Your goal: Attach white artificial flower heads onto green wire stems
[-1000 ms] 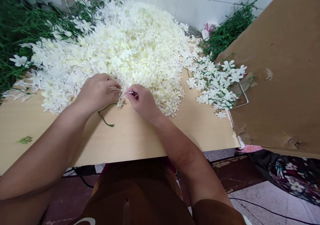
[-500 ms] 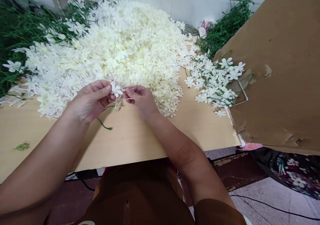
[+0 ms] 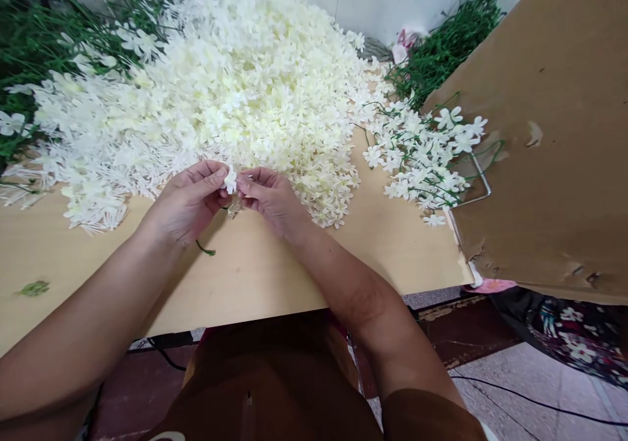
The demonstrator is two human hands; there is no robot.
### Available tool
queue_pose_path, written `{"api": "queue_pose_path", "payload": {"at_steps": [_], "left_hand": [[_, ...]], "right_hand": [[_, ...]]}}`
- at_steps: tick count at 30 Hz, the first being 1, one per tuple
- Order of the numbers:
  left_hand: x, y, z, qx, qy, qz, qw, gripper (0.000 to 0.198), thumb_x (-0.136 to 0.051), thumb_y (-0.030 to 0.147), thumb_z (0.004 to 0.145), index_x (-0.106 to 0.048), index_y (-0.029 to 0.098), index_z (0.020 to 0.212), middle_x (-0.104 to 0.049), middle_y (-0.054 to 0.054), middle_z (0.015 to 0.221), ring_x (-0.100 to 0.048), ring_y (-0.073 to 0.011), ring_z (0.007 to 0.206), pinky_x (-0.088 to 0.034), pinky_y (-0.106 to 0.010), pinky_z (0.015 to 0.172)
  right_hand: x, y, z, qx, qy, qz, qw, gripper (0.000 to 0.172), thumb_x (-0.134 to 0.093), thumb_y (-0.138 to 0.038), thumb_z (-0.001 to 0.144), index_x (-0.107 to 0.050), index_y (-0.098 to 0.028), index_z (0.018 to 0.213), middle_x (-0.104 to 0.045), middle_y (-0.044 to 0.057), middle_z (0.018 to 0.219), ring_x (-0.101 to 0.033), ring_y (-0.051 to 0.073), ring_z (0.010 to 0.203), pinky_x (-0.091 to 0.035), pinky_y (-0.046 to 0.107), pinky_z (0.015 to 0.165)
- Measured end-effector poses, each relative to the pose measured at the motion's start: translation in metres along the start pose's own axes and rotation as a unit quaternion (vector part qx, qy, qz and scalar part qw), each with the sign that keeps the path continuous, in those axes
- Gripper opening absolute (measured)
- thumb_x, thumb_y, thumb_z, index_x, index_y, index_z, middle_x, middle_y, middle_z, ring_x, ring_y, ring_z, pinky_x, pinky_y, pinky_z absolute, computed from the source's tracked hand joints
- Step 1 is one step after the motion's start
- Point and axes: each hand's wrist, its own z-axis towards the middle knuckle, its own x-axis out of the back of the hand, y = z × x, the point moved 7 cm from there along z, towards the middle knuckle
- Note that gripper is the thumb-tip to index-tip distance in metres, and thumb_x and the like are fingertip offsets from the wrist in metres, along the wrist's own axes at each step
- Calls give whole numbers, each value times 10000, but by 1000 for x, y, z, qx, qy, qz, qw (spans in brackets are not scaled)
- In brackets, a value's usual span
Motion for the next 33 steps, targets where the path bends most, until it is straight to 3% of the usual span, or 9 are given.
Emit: {"api": "queue_pose_path", "payload": {"at_steps": [11,15,21,27,33], "left_hand": [[-1,-2,-1,-11,-3,2,1000,215,-838,176,643,-624,170,663,-551,37,577,-485,-62,508,-420,-186,488],[-5,-1,-3,-8,-7,3,1000,207,-824,162,644,-617,165,640,-543,38,543,-489,-66,491,-414,-188,482],[-7,-7,-4,-18,32,-1,999,200,-772,135,717,-585,172,654,-522,50,557,-462,-59,496,-392,-175,495],[5,11,-4,-116,44,76,989,156,-780,144,734,-633,190,762,-582,33,705,-507,-75,587,-435,-203,577],[4,15,-3,-102,-4,148,984,194,-851,196,656,-667,174,715,-607,16,632,-530,-99,577,-441,-219,567]], "right_hand": [[-2,-2,-3,37,15,-65,997,395,-898,-395,557,-591,-203,713,-595,-72,632,-518,52,590,-468,218,609],[-8,-11,-7,92,18,-122,988,413,-877,-490,596,-598,-208,708,-585,-69,605,-506,65,576,-474,233,602],[-12,-24,-16,168,68,-217,959,448,-847,-582,610,-590,-220,677,-657,-24,681,-598,115,674,-544,286,696],[-6,-27,-13,177,70,-248,950,412,-810,-564,678,-598,-212,711,-598,-37,663,-548,99,655,-503,261,655],[-2,-32,-11,191,74,-214,955,408,-855,-494,646,-567,-206,684,-595,-25,773,-567,97,733,-529,257,725]]}}
